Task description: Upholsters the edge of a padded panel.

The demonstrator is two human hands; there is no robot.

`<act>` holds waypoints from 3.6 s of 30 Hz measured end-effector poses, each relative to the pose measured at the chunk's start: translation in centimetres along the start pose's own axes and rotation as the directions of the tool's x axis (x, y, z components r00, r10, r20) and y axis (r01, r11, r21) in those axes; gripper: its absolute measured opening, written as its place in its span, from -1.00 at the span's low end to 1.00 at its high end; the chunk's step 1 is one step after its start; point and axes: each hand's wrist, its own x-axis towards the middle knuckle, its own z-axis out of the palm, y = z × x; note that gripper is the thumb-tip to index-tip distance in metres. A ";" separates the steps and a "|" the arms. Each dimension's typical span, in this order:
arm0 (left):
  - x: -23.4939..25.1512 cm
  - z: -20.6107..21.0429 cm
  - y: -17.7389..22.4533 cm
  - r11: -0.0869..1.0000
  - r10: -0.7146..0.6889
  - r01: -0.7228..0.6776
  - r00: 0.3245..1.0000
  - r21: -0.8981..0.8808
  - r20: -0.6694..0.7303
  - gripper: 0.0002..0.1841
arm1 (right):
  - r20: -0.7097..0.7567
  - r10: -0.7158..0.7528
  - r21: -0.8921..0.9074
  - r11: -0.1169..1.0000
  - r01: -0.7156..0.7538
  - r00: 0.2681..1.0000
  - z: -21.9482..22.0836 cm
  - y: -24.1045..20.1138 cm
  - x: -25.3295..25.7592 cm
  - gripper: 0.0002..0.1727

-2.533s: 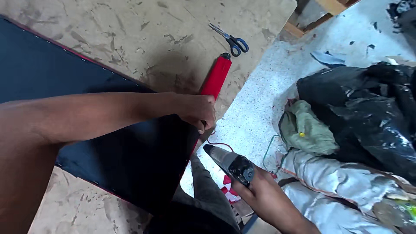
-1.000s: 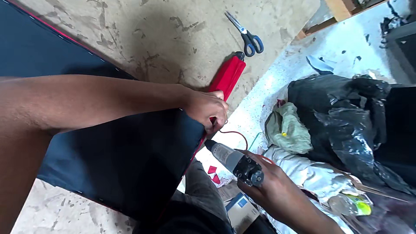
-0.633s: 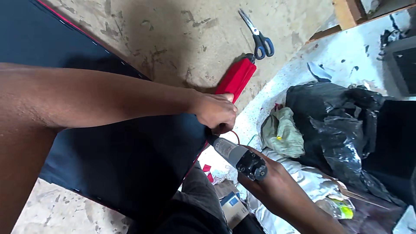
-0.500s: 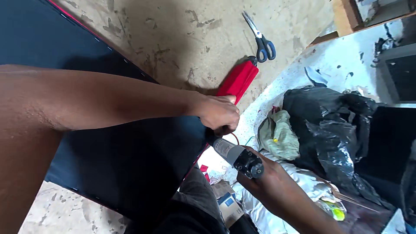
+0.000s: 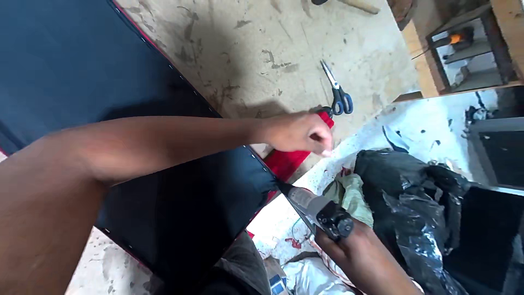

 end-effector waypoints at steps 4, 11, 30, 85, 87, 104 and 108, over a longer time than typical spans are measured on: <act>-3.6 -3.9 1.5 0.995 -0.051 0.063 0.988 0.074 -0.147 -0.77 | 0.001 -0.029 -0.013 1.000 0.029 1.000 0.4 0.5 0.2 -0.68; -15.0 -5.4 4.2 0.948 -0.287 0.315 0.902 0.039 -0.322 -0.79 | 0.010 -0.012 0.039 0.999 0.012 1.000 -0.4 -1.2 -1.4 -0.66; -21.4 9.1 8.9 0.851 -0.412 0.524 0.699 0.028 -0.585 -0.82 | 0.106 0.003 0.000 1.000 -0.003 0.994 0.6 -2.7 -2.5 -0.50; -2.9 27.8 5.6 0.613 -0.790 -0.262 -0.225 -0.745 -0.571 -0.46 | 0.290 0.033 0.390 0.909 -0.150 0.957 -9.5 7.3 3.3 -0.63; -3.8 27.6 5.8 0.605 -0.796 -0.271 -0.187 -0.749 -0.576 -0.49 | 0.304 -0.001 0.332 0.937 -0.105 0.953 -6.4 3.2 1.3 -0.65; -8.4 28.0 5.7 0.577 -0.807 -0.151 0.042 -0.802 -0.589 -0.50 | 0.338 0.183 0.053 0.976 -0.213 0.923 -0.3 -5.0 0.0 -0.65; -9.3 30.1 5.3 0.583 -0.778 -0.244 0.109 -0.775 -0.619 -0.59 | 0.349 0.177 0.022 0.980 -0.197 0.920 -0.3 -5.0 0.0 -0.67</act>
